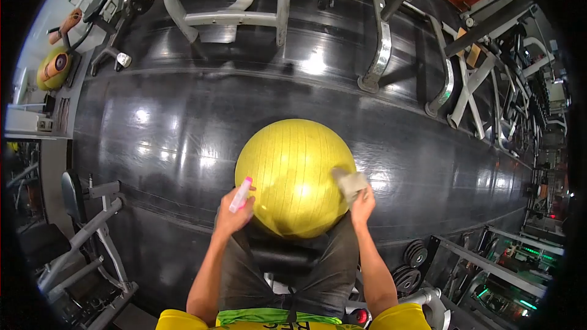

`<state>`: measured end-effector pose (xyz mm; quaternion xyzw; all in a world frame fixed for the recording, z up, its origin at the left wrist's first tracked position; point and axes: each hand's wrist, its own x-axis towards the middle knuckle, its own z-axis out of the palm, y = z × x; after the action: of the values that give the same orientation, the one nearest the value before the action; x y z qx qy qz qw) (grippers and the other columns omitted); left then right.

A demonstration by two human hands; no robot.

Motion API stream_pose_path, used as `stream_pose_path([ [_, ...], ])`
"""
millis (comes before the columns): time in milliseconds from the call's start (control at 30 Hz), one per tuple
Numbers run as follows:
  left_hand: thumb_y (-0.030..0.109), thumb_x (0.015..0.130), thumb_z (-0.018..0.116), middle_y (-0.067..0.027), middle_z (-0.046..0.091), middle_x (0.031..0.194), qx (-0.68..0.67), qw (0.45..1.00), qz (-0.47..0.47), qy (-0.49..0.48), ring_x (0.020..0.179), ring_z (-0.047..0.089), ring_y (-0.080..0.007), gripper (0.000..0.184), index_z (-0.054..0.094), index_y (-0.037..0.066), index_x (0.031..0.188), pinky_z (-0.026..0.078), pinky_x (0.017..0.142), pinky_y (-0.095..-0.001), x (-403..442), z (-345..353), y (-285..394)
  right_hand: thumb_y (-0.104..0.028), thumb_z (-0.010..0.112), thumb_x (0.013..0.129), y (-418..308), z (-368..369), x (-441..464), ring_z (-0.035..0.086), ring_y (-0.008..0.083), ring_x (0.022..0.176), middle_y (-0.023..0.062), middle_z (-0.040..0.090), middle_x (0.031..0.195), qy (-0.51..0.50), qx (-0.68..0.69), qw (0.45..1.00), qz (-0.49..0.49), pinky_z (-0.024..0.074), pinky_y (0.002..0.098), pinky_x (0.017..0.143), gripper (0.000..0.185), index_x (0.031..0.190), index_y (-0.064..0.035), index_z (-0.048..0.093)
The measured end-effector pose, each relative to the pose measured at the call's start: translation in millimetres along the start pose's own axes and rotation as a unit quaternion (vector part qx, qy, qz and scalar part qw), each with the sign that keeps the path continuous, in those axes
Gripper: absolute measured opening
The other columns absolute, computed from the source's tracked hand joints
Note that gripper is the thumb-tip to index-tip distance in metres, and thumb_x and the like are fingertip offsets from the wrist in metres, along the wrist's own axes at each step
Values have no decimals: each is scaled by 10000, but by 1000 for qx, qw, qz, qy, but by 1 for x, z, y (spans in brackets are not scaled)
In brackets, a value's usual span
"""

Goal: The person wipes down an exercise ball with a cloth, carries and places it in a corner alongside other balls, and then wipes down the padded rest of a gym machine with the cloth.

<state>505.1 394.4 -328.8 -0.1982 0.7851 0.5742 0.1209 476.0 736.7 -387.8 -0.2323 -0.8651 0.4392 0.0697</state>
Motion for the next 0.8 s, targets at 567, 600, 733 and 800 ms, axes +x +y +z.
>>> stream_pose_path([
  [567,275,767,720,-189,659,910,167,986,15,14,852,643,-342,410,613,55,1095,500,739,-384,141,24,-36,-249,476,939,50,55,129,576,425,962,215,617,1047,25,-127,989,69,446,464,829,302,1147,-47,561],
  [600,258,782,707,-188,663,869,162,987,10,7,812,652,-334,365,625,34,1059,502,708,-368,149,18,-35,-249,476,939,53,52,136,576,425,962,215,617,1047,22,-125,990,68,446,464,829,302,1147,-47,561],
  [733,279,764,719,-167,672,789,197,978,-57,22,766,664,-300,339,651,30,985,502,689,-368,173,-12,-39,-243,481,938,86,61,147,581,427,969,239,625,1015,53,-121,987,94,447,463,836,279,1108,-45,582],
  [800,301,755,724,-162,677,788,241,969,-59,18,773,667,-293,355,658,40,988,504,689,-377,182,-25,-51,-272,465,949,121,79,144,578,419,1002,280,606,1043,-63,-210,972,90,449,448,849,349,1134,6,566],
])
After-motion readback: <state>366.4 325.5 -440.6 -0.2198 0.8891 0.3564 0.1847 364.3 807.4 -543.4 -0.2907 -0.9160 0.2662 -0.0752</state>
